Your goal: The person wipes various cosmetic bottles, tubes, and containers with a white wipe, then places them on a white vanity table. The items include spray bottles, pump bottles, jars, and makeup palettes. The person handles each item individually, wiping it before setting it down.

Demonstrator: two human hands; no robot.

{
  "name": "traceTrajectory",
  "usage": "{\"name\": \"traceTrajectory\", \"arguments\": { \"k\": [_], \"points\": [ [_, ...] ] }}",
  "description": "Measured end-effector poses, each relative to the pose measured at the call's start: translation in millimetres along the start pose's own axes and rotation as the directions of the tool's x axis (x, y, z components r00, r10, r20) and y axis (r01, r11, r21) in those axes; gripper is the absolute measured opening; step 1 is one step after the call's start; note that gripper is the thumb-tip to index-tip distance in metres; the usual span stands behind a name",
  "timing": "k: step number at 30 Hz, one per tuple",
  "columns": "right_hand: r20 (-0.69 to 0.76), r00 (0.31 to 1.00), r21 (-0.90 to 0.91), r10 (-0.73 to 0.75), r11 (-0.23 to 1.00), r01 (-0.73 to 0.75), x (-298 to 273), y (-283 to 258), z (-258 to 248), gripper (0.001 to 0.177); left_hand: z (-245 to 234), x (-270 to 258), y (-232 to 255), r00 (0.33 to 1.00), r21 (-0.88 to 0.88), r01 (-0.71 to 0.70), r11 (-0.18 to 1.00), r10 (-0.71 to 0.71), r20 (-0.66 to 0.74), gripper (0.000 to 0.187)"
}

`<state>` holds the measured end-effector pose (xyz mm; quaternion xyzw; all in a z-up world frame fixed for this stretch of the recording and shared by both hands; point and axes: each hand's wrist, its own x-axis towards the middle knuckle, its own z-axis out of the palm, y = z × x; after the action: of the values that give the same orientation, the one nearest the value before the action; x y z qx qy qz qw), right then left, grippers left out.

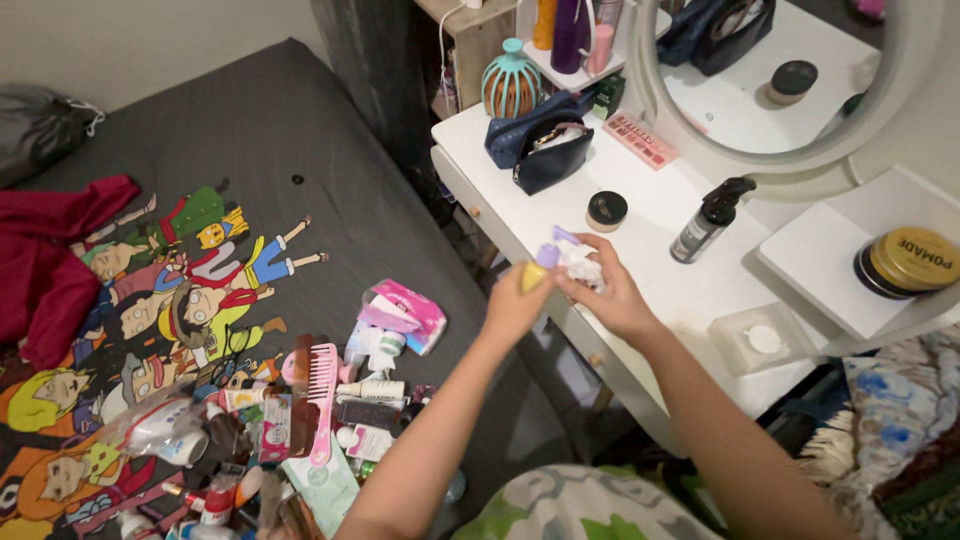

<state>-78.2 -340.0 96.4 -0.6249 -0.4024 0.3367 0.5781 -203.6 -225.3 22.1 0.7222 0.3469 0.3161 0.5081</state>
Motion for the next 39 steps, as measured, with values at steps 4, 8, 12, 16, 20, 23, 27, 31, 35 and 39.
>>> {"name": "traceTrajectory", "arguments": {
  "k": [4, 8, 12, 16, 20, 23, 27, 31, 35, 39],
  "points": [
    [0.064, 0.991, -0.030, 0.115, 0.993, -0.113, 24.0, 14.7, -13.6, 0.033, 10.4, 13.4, -0.6, 0.985, 0.136, -0.047, 0.990, 0.023, 0.174, 0.068],
    [0.024, 0.988, 0.124, 0.150, 0.981, -0.152, 51.3, 36.7, -29.9, 0.032, 11.9, 39.4, 8.3, 0.964, 0.021, -0.110, 0.994, 0.101, 0.244, 0.094],
    [-0.156, 0.987, 0.105, 0.042, 0.994, -0.026, 96.2, 48.0, -58.2, 0.029, 22.7, 81.0, 10.0, 0.964, 0.091, -0.195, 0.977, 0.173, 0.203, 0.105],
    [-0.383, 0.916, 0.053, -0.120, 0.987, 0.151, 149.2, 51.2, -89.2, 0.026, 25.0, 136.2, -6.1, 0.969, 0.316, -0.246, 0.916, 0.234, 0.077, 0.090],
    [-0.533, 0.826, -0.017, -0.182, 0.979, 0.205, 208.4, 68.0, -115.5, 0.028, 21.0, 188.2, -18.0, 0.986, 0.585, -0.160, 0.795, 0.155, 0.058, 0.088],
    [-0.590, 0.781, -0.074, -0.204, 0.977, 0.199, 253.3, 94.9, -126.4, 0.027, 19.2, 227.3, -9.4, 0.984, 0.744, -0.169, 0.646, 0.156, 0.088, 0.104],
    [-0.602, 0.769, -0.138, -0.215, 0.977, 0.165, 305.2, 138.4, -138.9, 0.027, 22.1, 269.0, 4.2, 0.980, 0.814, -0.198, 0.546, 0.089, 0.178, 0.115],
    [-0.564, 0.776, -0.270, -0.282, 0.951, 0.149, 346.5, 175.2, -150.6, 0.031, 26.2, 297.9, -7.8, 0.967, 0.876, -0.232, 0.423, 0.003, 0.255, 0.113],
    [-0.541, 0.799, -0.429, -0.262, 0.903, 0.006, 382.8, 197.0, -161.2, 0.037, 16.4, 314.9, -43.4, 0.966, 0.831, -0.235, 0.503, 0.031, 0.255, 0.103],
    [-0.448, 0.827, -0.622, -0.340, 0.783, -0.016, 414.4, 202.9, -163.0, 0.042, 13.5, 312.7, -68.2, 0.956, 0.821, -0.286, 0.494, 0.088, 0.280, 0.074]
  ]
}}
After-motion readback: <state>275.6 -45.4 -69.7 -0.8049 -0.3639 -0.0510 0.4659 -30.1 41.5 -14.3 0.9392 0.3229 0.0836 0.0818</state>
